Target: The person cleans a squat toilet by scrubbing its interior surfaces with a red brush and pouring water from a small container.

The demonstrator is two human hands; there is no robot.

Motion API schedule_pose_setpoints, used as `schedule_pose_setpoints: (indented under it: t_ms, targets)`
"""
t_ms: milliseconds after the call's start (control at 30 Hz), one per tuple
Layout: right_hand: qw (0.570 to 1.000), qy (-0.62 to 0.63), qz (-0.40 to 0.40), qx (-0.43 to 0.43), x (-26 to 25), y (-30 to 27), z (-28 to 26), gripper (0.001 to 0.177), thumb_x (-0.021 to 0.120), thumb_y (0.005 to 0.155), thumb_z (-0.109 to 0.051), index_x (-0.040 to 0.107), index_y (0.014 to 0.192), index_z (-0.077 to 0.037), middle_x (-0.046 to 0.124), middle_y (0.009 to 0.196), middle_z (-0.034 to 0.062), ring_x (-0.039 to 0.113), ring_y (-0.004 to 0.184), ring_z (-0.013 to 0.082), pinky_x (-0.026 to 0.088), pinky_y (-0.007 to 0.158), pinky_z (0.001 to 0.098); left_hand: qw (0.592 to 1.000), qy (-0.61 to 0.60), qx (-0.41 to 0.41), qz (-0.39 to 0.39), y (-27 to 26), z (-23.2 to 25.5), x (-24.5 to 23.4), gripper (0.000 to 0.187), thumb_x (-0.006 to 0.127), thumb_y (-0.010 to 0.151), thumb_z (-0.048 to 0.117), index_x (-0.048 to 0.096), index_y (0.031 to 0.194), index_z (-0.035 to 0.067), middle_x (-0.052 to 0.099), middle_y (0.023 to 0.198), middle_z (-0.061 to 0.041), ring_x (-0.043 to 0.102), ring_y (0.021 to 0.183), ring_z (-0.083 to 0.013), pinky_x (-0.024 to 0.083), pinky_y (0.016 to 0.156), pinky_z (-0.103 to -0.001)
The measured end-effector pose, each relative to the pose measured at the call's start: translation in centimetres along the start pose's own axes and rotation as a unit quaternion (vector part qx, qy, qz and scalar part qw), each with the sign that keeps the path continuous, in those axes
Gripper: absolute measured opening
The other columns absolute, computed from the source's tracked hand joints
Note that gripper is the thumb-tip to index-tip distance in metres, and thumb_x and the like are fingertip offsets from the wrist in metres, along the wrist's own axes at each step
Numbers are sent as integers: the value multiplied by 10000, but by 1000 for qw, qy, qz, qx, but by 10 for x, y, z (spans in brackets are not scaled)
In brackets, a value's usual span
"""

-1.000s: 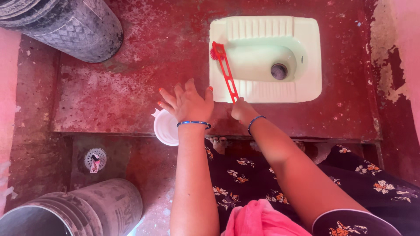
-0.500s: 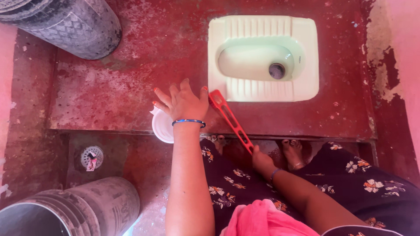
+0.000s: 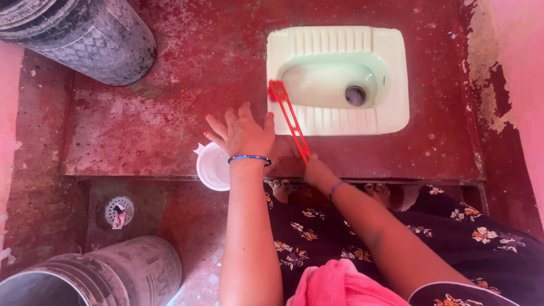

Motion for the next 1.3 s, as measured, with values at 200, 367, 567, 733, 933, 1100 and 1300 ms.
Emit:
schedule_pose_setpoints:
  t_ms: [200, 367, 567, 733, 933, 1100, 1300]
  targets:
    - [992, -67, -49, 90, 26, -125, 84, 277, 363, 1026, -175, 455, 1252, -43, 726, 1026, 299, 721, 963, 468, 561, 853, 577, 1000, 2, 5, -1, 0, -3, 0, 707, 655, 859, 526, 524, 1466, 188, 393, 1552, -181, 10, 1497, -555, -3, 1176, -718]
    - [987, -136, -72, 53, 23, -121, 58, 322, 475, 961, -142, 438, 1261, -29, 739, 1017, 277, 738, 952, 445, 582, 836, 549, 1000, 9, 11, 1, 3, -1, 2, 716, 657, 866, 542, 525, 1469, 179, 387, 1555, -193, 11, 1501, -560, -3, 1173, -719]
    - [990, -108, -12, 85, -46, -61, 14, 270, 482, 988, -133, 477, 1238, -31, 715, 1070, 294, 706, 1037, 466, 560, 891, 554, 1000, 26, 8, -13, 7, 3, 7, 705, 654, 858, 558, 538, 1465, 218, 403, 1563, -146, 22, 1511, -541, -13, 1189, -717]
    - [980, -136, -27, 141, -106, -70, 68, 261, 489, 1011, -191, 501, 1240, -68, 707, 1156, 260, 690, 1099, 452, 555, 928, 536, 1000, 14, 20, -18, 10, 9, 12, 700, 649, 862, 562, 534, 1463, 221, 399, 1569, -133, 13, 1508, -543, -12, 1181, -715]
    - [965, -119, 10, 233, -164, -109, 175, 404, 562, 947, -162, 507, 1325, -33, 672, 1252, 285, 660, 1185, 448, 531, 993, 508, 999, 24, 16, -27, 12, 3, 17, 700, 638, 870, 565, 527, 1470, 223, 403, 1569, -126, -2, 1513, -537, -22, 1185, -715]
    - [953, -103, 96, 270, -194, -88, 221, 465, 618, 925, -176, 545, 1325, 50, 660, 1253, 304, 650, 1175, 450, 523, 983, 512, 999, 25, 10, -27, 15, -5, 15, 699, 629, 874, 568, 525, 1474, 225, 394, 1574, -135, -4, 1511, -539, -24, 1188, -711]
    - [981, -164, -19, 104, -82, -19, 107, 302, 553, 967, -176, 685, 1181, -8, 681, 1241, 242, 687, 1168, 421, 562, 977, 512, 999, 22, 15, -25, 15, -2, 17, 700, 630, 874, 569, 525, 1472, 222, 382, 1580, -137, -6, 1515, -540, -23, 1181, -716]
Point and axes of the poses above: each hand's wrist, its own y-axis towards the middle knuckle, its own x-axis out of the palm, z = x × y, the point moved 10 cm from there along y, towards the middle knuckle
